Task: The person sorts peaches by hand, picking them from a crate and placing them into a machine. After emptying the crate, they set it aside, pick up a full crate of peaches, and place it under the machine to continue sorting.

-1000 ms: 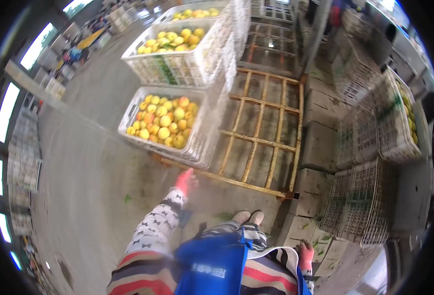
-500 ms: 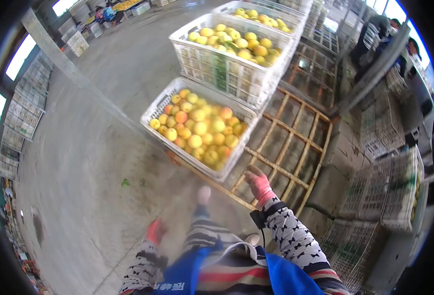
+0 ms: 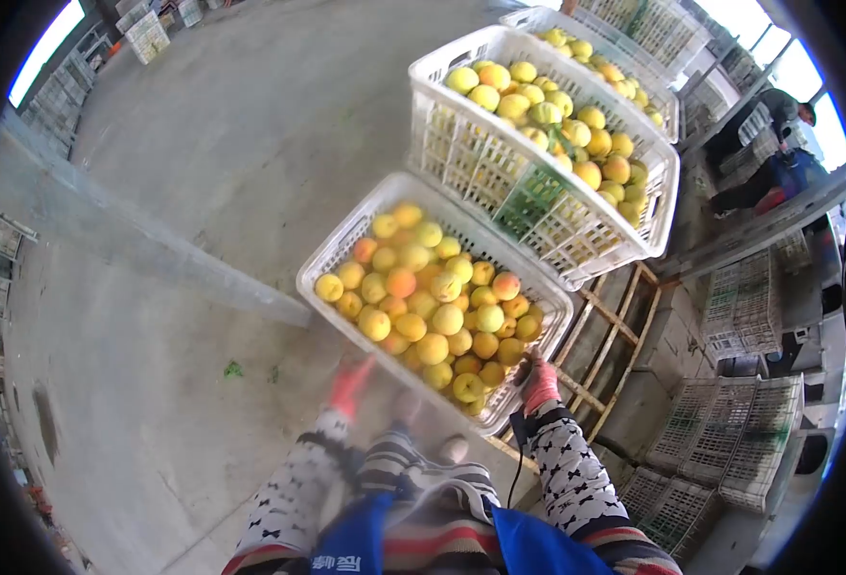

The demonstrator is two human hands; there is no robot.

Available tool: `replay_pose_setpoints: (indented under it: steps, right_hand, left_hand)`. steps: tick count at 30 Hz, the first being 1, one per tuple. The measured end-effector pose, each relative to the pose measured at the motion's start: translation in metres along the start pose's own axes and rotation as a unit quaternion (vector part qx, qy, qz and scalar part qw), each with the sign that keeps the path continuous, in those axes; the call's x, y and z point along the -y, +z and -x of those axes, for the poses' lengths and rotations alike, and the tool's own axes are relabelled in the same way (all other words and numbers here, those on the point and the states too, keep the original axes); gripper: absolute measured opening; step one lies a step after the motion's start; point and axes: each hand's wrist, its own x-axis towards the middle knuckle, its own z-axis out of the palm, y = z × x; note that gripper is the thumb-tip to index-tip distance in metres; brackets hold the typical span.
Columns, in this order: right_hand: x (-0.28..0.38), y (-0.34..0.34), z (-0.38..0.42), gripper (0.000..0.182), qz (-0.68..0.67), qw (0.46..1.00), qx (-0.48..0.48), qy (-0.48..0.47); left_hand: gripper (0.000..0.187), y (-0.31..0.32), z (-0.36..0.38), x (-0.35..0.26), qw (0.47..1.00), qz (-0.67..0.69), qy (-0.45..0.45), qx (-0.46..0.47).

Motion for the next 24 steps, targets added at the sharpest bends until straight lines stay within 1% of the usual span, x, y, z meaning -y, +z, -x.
replay_pose_setpoints:
  steps: [1,2,3,4,5,6,7,8,9,10,12,13,14,16,17,18,19,20,21,22,24]
  right_hand:
    - [-0.001,-0.002,0.007,0.031,0.010,1.000,0.003,-0.003]
    - [-0.004,0.000,0.010,0.031,0.021,1.000,0.011,-0.002]
    - [-0.002,0.009,0.023,0.033,0.003,1.000,-0.001,0.007]
    - [-0.005,0.008,0.035,0.033,-0.007,1.000,0.010,0.005]
    - [-0.012,0.006,0.047,0.033,-0.023,1.000,0.017,0.005]
    - [-0.020,0.002,0.062,0.033,-0.044,0.999,0.022,0.005]
    - [-0.028,-0.005,0.078,0.032,-0.009,0.999,0.034,-0.008]
    - [-0.033,-0.002,0.098,0.032,-0.003,1.000,0.015,-0.024]
    - [-0.037,-0.004,0.111,0.033,-0.004,1.000,0.013,-0.012]
    - [-0.043,-0.008,0.124,0.035,-0.005,1.000,0.006,0.003]
    - [-0.060,-0.033,0.130,0.041,-0.074,0.996,-0.040,0.033]
    - [-0.065,-0.047,0.136,0.046,-0.064,0.995,-0.049,0.054]
    - [-0.064,-0.047,0.141,0.050,-0.065,0.992,-0.064,0.084]
    - [-0.048,-0.040,0.159,0.055,-0.047,0.996,-0.052,0.056]
    - [-0.036,-0.027,0.169,0.054,-0.074,0.993,-0.080,0.048]
    - [-0.039,-0.016,0.165,0.053,-0.060,0.992,-0.099,0.042]
    - [-0.039,-0.014,0.168,0.052,-0.048,0.990,-0.128,0.038]
    - [-0.037,-0.014,0.170,0.050,-0.035,0.987,-0.155,0.038]
    - [-0.039,-0.011,0.168,0.045,-0.036,0.981,-0.191,0.019]
    - [-0.043,-0.010,0.166,0.045,-0.029,0.975,-0.219,0.004]
    - [-0.039,-0.006,0.166,0.045,-0.013,0.969,-0.245,0.016]
  left_hand:
    - [0.051,0.035,-0.021,-0.017,1.000,0.007,0.014,-0.016]
    - [0.051,0.053,-0.037,-0.027,0.999,0.012,0.030,-0.037]
    - [0.047,0.036,-0.061,-0.012,0.998,-0.058,0.016,-0.036]
    - [0.043,-0.002,-0.095,0.020,0.990,-0.133,-0.007,-0.034]
    - [0.041,-0.014,-0.098,0.027,0.986,-0.160,-0.022,-0.035]
    - [0.038,-0.017,-0.094,0.019,0.981,-0.186,-0.036,-0.036]
    - [0.036,-0.020,-0.087,0.009,0.986,-0.153,-0.035,-0.048]
    - [0.034,-0.014,-0.079,-0.016,0.991,-0.117,-0.030,-0.063]
    - [0.044,-0.003,-0.071,-0.042,0.979,-0.184,-0.005,-0.092]
    - [0.054,0.015,-0.059,-0.067,0.961,-0.251,0.016,-0.117]
    - [0.074,0.058,-0.037,-0.111,0.911,-0.373,0.073,-0.159]
    - [0.082,0.079,-0.038,-0.150,0.849,-0.481,0.145,-0.167]
    - [0.089,0.094,-0.058,-0.191,0.770,-0.580,0.211,-0.163]
    - [0.086,0.099,-0.124,-0.231,0.701,-0.646,0.300,-0.052]
    - [0.081,0.099,-0.160,-0.240,0.741,-0.612,0.275,0.023]
    - [0.077,0.095,-0.206,-0.237,0.778,-0.568,0.248,0.103]
    - [0.070,0.102,-0.231,-0.241,0.858,-0.467,0.101,0.187]
    - [0.064,0.109,-0.253,-0.242,0.892,-0.360,-0.063,0.264]
    - [0.057,0.097,-0.284,-0.226,0.872,-0.372,-0.079,0.309]
    - [0.050,0.092,-0.307,-0.212,0.849,-0.388,-0.092,0.347]
    - [0.040,0.111,-0.310,-0.201,0.822,-0.482,0.000,0.303]
